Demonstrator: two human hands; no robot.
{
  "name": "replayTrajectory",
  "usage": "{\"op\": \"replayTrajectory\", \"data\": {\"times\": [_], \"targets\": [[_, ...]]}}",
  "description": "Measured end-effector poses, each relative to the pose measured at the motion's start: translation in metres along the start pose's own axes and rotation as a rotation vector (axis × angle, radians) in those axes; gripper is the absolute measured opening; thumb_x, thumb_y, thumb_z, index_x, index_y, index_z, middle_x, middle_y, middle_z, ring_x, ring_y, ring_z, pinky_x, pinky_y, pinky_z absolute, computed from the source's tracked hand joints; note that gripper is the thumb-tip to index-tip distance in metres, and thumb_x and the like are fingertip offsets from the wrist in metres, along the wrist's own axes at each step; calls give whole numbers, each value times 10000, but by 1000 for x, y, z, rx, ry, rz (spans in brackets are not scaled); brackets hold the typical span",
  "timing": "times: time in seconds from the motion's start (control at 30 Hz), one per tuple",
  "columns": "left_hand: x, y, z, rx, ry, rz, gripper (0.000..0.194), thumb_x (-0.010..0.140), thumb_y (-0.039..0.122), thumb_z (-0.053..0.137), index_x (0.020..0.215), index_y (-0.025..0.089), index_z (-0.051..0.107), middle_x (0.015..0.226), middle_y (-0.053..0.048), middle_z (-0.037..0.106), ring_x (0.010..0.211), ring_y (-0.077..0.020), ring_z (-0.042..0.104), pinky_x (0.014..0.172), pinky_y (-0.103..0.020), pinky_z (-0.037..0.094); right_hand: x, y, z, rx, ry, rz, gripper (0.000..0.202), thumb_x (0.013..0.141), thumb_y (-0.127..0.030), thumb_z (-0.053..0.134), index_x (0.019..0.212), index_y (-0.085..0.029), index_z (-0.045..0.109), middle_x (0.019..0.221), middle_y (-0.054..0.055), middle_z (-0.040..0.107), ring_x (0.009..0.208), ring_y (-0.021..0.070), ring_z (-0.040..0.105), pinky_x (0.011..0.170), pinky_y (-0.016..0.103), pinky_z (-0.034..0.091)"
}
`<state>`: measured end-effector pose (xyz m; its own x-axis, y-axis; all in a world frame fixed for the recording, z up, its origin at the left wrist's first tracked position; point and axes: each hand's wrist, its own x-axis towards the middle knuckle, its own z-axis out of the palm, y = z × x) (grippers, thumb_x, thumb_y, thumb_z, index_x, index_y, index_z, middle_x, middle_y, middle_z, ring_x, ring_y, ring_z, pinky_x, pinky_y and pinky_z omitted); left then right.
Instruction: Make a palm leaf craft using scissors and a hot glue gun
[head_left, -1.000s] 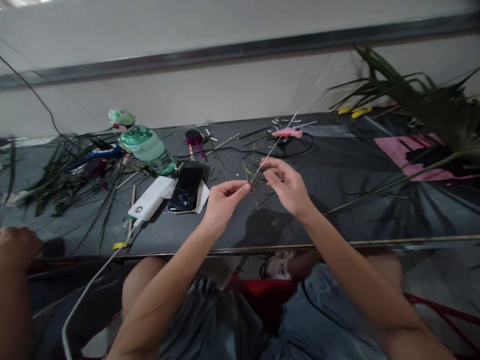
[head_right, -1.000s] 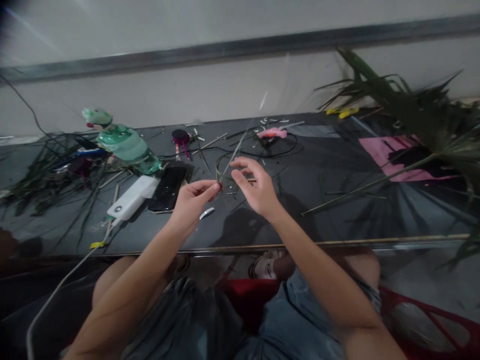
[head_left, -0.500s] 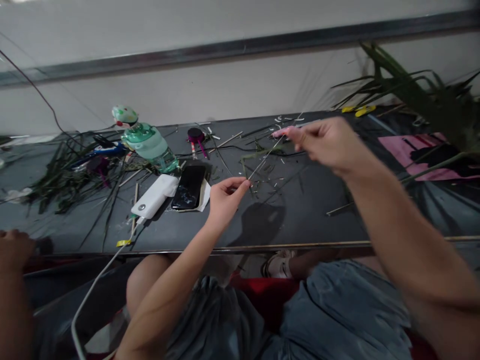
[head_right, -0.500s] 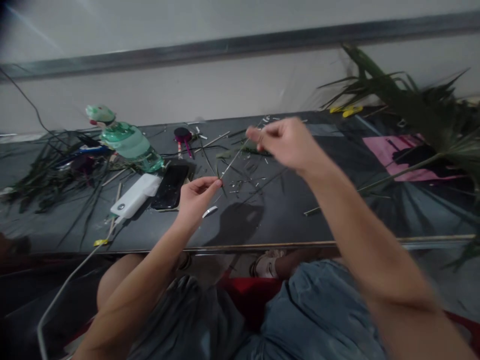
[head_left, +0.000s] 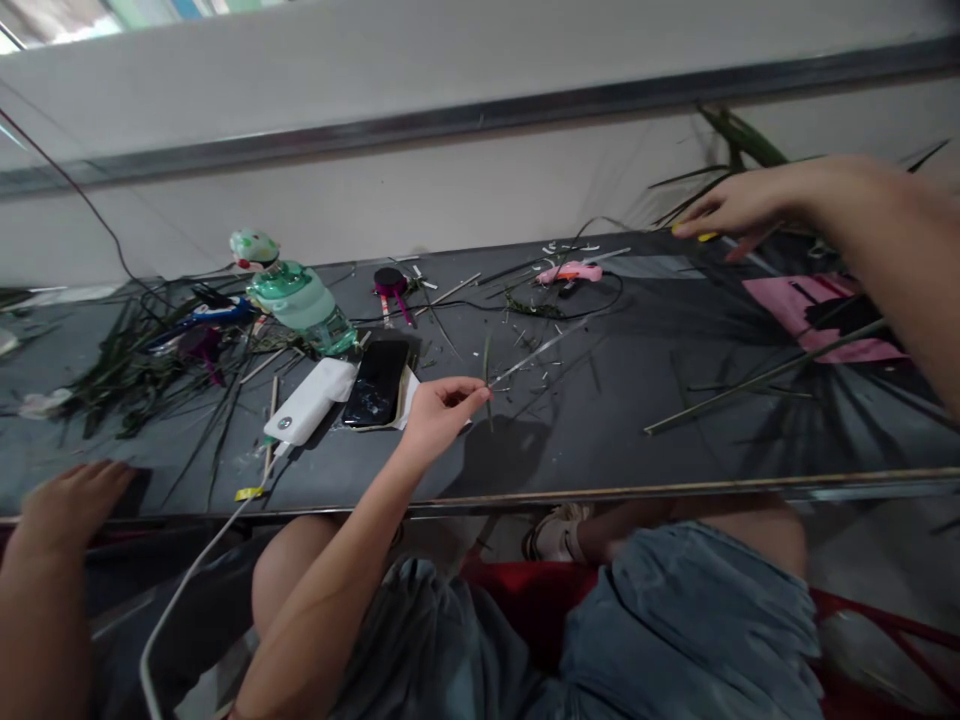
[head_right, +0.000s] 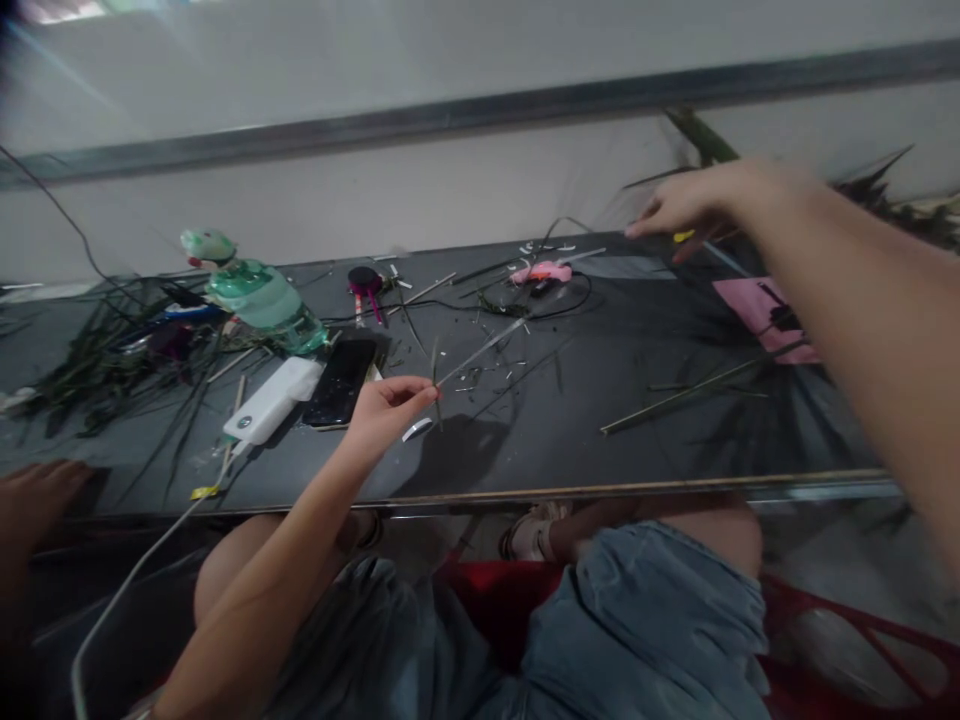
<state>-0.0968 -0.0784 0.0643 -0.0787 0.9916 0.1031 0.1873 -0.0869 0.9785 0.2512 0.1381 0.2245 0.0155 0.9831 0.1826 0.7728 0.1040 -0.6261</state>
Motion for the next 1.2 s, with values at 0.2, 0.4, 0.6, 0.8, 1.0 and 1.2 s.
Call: {"op": "replayTrajectory", "data": {"times": [0.2, 0.4, 0.6, 0.8, 1.0, 1.2], "targets": [[0, -14, 28, -199, 399, 7, 300, 705, 428, 749, 829, 158, 708, 769, -56, 730, 662, -135, 632, 613, -236, 485, -76, -43, 38, -54, 225, -249, 350, 917, -376, 560, 1101, -115, 702, 968, 108, 719, 569, 40, 584, 566, 186, 435], [-13, -25, 55, -391, 496, 57, 287, 706, 429, 749, 764, 178, 623, 787, -31, 711, 759, -131, 663, 725, -230, 507, -190, -64, 153, 256, -176, -408, 286, 849, -423, 654, 998, -187, 715, 943, 57, 733, 802, 167, 677, 761, 302, 532], [-19, -32, 55, -421, 350, 22, 249, 706, 388, 753, 765, 177, 634, 722, 6, 661, 711, -110, 610, 718, -216, 484, -215, -55, 198, 428, -316, -352, 156, 844, -335, 630, 856, -215, 729, 862, 32, 738, 793, 169, 675, 756, 294, 514], [-18, -37, 51, -137, 208, 69, 177, 735, 355, 728, 766, 181, 708, 748, -20, 680, 710, -134, 586, 656, -234, 449, -217, -44, 201, 469, -227, -248, 216, 810, -381, 628, 820, -181, 706, 792, 43, 720, 705, 153, 647, 685, 275, 499], [-21, -33, 50, -30, 54, 28, 277, 771, 411, 705, 924, 183, 737, 866, -66, 741, 766, -172, 656, 613, -245, 493, -211, -30, 208, 580, -184, -180, 236, 801, -395, 615, 823, -173, 690, 810, 54, 720, 717, 160, 665, 676, 277, 526], [-11, -24, 47, -298, 10, -79, 585, 709, 531, 756, 1153, 162, 657, 958, -94, 754, 802, -187, 689, 546, -213, 504, -217, -15, 201, 936, -240, 141, 482, 621, -577, 755, 845, -160, 660, 707, 34, 683, 514, 129, 610, 479, 238, 485]]}}
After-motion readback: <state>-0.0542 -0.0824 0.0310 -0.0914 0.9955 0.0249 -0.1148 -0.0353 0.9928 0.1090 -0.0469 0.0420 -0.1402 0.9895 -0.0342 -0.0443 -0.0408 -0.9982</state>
